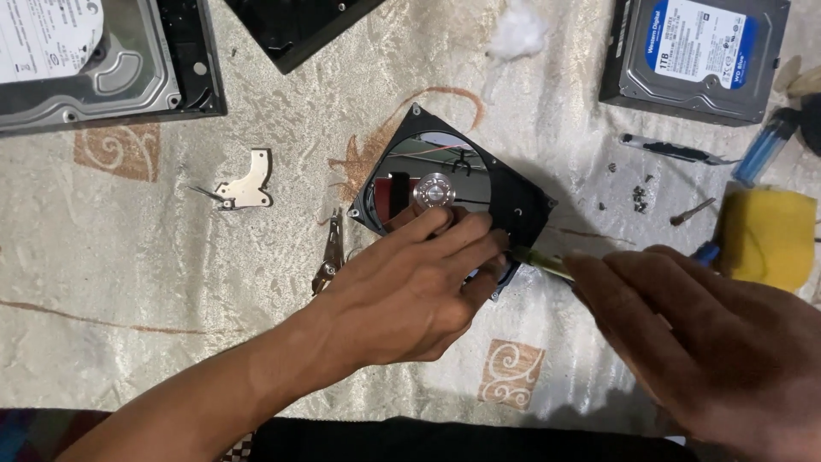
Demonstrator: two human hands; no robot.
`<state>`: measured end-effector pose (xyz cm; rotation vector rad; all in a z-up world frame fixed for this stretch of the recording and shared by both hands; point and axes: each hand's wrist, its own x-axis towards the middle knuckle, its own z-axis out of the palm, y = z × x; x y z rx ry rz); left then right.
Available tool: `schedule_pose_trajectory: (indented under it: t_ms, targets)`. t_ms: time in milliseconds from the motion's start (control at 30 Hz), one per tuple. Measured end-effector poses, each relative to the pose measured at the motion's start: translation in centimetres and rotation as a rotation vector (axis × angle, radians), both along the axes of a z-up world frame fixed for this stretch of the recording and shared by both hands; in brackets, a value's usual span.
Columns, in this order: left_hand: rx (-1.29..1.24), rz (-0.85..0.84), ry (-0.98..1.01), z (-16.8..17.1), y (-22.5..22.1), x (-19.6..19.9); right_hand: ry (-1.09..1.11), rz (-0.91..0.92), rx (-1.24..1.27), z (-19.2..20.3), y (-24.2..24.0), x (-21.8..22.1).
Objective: Reassembling the internal components of a hard disk drive, specifically the actuator arm and magnets, using a screwdriver.
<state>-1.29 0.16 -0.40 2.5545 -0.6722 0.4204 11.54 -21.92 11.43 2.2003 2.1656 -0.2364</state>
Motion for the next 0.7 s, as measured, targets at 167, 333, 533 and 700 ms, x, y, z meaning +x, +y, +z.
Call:
schedule_pose_trajectory:
  t_ms: [167,333,533,700]
  targets:
    - [0.006,0.004,-0.003,-0.3,-0.2,0.0,-0.247,0.024,0.1,0.0,2.4,0.0]
    - [0.027,-0.001,-0.006,-0.1,0.0,-0.1,-0.397,0.01,0.215,-0.5,2.9,-0.1]
    - [-0.005,-0.027,0.033,0.1,0.0,0.0,-0.112,-0.061,0.112,-0.2,2.1,-0.2]
    - [0.006,-0.03,0.061,0.0,-0.1,0.0,0.012,-0.105,-0.025,0.1,1.5,-0.3]
